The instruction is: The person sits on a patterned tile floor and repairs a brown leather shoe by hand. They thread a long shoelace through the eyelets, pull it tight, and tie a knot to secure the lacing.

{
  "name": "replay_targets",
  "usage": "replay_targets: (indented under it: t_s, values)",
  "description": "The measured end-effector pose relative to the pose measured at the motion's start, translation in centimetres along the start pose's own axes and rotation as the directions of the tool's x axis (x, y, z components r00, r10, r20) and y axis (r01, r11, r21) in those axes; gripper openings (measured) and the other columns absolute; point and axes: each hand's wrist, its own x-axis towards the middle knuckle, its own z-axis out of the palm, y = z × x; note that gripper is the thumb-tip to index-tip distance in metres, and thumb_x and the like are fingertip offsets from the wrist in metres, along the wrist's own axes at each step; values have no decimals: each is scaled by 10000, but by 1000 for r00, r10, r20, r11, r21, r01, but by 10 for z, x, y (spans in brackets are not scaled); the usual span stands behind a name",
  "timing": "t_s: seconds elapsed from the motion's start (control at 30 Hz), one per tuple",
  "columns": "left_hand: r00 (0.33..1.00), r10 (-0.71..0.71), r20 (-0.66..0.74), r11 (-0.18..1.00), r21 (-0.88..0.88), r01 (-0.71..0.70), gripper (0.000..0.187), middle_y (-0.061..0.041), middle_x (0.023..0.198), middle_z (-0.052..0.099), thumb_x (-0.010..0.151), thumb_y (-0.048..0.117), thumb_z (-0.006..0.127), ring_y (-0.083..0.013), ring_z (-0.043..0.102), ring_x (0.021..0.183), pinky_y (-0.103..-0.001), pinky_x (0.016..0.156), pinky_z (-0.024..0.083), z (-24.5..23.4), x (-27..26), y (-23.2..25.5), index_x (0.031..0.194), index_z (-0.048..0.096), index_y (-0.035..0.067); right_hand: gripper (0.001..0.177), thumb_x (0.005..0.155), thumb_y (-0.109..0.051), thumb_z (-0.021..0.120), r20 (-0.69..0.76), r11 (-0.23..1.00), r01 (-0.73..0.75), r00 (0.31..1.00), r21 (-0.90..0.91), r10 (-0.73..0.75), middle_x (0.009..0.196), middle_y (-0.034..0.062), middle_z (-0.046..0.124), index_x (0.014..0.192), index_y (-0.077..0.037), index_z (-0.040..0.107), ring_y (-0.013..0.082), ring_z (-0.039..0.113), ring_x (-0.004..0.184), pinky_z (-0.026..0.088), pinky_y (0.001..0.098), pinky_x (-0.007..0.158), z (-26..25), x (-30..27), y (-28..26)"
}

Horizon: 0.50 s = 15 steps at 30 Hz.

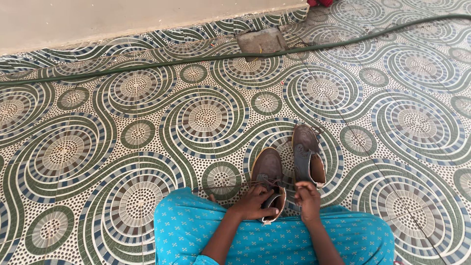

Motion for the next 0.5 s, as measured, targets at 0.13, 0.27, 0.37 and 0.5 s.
replay_targets:
  t_s: [0.13,0.27,0.37,0.5]
  values:
    - [1000,-29,9,996,-82,29,973,-186,1409,497,851,785,582,-402,425,1374,-502,1113,357,-1,-1,4,1506,538,67,229,969,-61,556,50,923,23,999,-383,-4,722,30,618,1091,-31,747,84,459,540,369,284,484,8,-3,15]
    - [992,-103,-78,968,-237,81,730,-163,1259,596,933,641,567,-346,568,1222,-451,1038,457,-11,-1,12,1370,645,61,239,917,-88,594,156,663,167,985,-730,-76,697,207,684,1099,-41,743,274,636,591,496,416,556,10,-4,14]
    - [958,-227,-174,929,-334,160,513,-161,1081,685,1063,487,510,-327,680,1020,-446,924,523,-14,3,12,1152,725,30,227,860,-90,628,301,553,341,939,-761,-165,791,248,716,1041,-25,749,380,722,722,547,462,638,12,-4,11]
    - [863,-244,-444,927,-367,73,278,-150,1033,724,1011,264,564,-334,724,876,-445,775,570,-8,7,4,1065,769,84,207,859,-110,610,270,519,279,958,-808,-94,759,238,705,987,-24,747,405,725,721,546,477,669,13,-8,2]
